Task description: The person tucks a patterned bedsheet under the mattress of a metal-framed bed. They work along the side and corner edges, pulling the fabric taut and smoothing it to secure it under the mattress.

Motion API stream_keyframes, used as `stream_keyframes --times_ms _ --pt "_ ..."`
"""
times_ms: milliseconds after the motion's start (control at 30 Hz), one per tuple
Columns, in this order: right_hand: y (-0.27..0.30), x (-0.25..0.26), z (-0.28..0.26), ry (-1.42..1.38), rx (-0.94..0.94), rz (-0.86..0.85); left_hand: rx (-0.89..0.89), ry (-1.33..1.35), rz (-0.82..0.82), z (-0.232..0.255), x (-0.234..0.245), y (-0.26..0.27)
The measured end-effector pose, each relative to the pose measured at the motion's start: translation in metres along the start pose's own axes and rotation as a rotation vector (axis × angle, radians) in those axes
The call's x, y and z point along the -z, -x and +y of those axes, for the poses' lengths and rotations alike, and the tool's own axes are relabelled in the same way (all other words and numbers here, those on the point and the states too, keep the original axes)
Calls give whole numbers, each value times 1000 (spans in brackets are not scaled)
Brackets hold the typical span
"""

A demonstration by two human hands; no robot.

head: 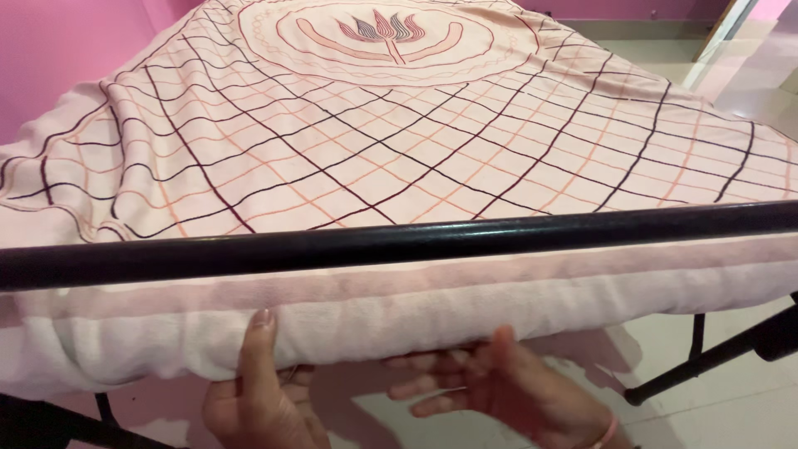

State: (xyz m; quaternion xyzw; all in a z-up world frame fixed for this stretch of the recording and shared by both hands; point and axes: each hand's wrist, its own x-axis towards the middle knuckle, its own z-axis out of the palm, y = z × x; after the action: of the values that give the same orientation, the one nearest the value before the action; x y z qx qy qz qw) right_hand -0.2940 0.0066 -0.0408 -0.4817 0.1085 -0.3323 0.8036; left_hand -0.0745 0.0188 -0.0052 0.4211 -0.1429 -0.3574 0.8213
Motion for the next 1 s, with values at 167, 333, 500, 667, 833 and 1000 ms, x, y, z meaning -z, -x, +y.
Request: stream_keyframes --times_ms 167,333,500,667,833,1000 --pt "-35 -42 27 -270 127 394 -18 108 -51 -6 3 -5" --pt "-57 -51 22 -273 86 728 25 7 -93 -10 16 -15" --pt "-54 -44 19 -256 90 660 63 10 -137 -13 25 -23" --pt "-48 -22 28 -233 40 605 67 239 -235 -13 27 -26" --pt "-46 4 44 -181 135 471 65 129 -260 -17 35 -25" --pt "-47 16 49 -182 140 393 165 151 -247 -10 29 -22"
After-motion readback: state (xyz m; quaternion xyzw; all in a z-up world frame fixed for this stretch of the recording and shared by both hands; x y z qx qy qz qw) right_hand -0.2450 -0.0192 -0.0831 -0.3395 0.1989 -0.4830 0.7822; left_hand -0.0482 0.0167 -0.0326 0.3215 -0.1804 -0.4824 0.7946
